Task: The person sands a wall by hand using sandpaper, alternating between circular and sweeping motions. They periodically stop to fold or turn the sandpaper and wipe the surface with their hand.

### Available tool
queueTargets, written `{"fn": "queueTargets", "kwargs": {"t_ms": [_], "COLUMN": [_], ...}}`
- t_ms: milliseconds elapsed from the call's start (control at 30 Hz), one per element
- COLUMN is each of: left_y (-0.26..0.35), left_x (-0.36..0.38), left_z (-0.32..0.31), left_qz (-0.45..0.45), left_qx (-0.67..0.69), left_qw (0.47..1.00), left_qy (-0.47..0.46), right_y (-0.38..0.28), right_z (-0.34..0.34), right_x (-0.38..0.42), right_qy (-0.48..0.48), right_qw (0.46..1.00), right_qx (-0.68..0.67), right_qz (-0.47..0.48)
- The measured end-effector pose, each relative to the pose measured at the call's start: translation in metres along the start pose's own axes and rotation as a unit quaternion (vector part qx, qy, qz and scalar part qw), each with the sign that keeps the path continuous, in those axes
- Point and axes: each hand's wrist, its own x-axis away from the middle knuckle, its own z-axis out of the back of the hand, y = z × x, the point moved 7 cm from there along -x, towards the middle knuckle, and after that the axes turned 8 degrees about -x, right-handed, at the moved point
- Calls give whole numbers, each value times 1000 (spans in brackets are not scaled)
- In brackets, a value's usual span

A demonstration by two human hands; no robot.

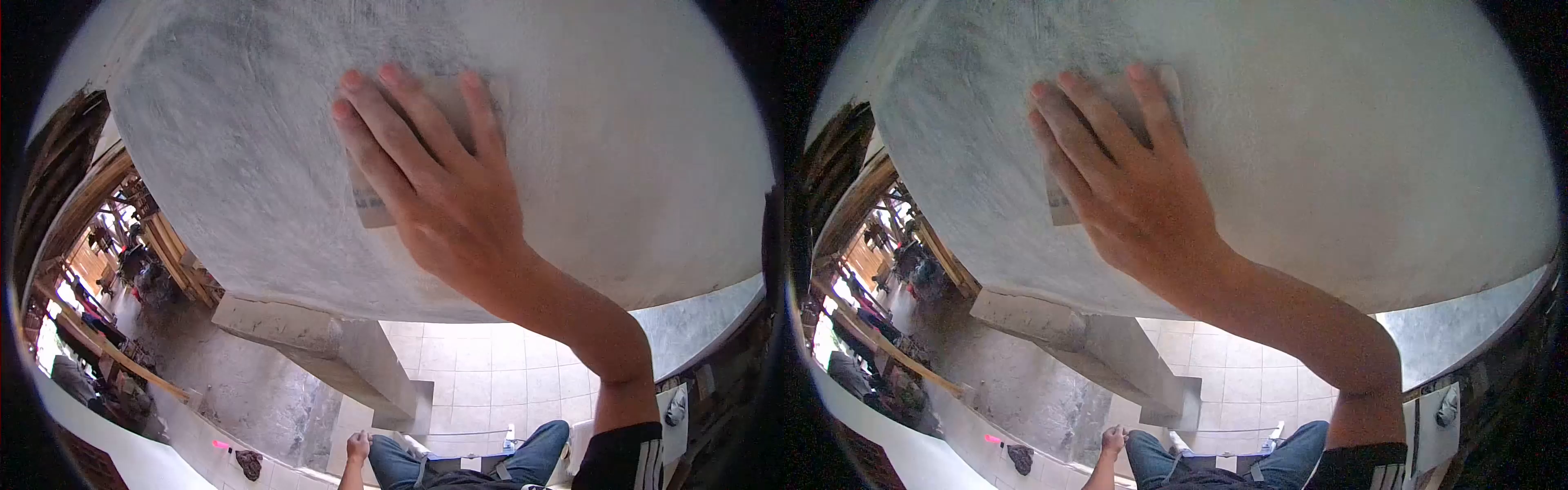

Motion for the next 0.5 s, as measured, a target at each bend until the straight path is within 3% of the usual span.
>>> {"fn": "queueTargets", "kwargs": {"t_ms": [167,267,367,500], "left_y": [70,110,156,201], "left_x": [31,57,66,88], "left_z": [21,27,1,-13], "left_qz": [-90,-63,-115,-174], "left_qx": [-128,-203,-159,-134], "left_qw": [987,977,979,972], "left_qy": [27,-4,-57,-86], "right_y": [10,11,7,7], "right_z": [6,3,1,1], "right_x": [65,65,12,14], "right_qy": [-122,-84,-34,-54], "right_qw": [986,991,994,988], "right_qx": [112,106,100,147], "right_qz": [9,-5,0,14]}}
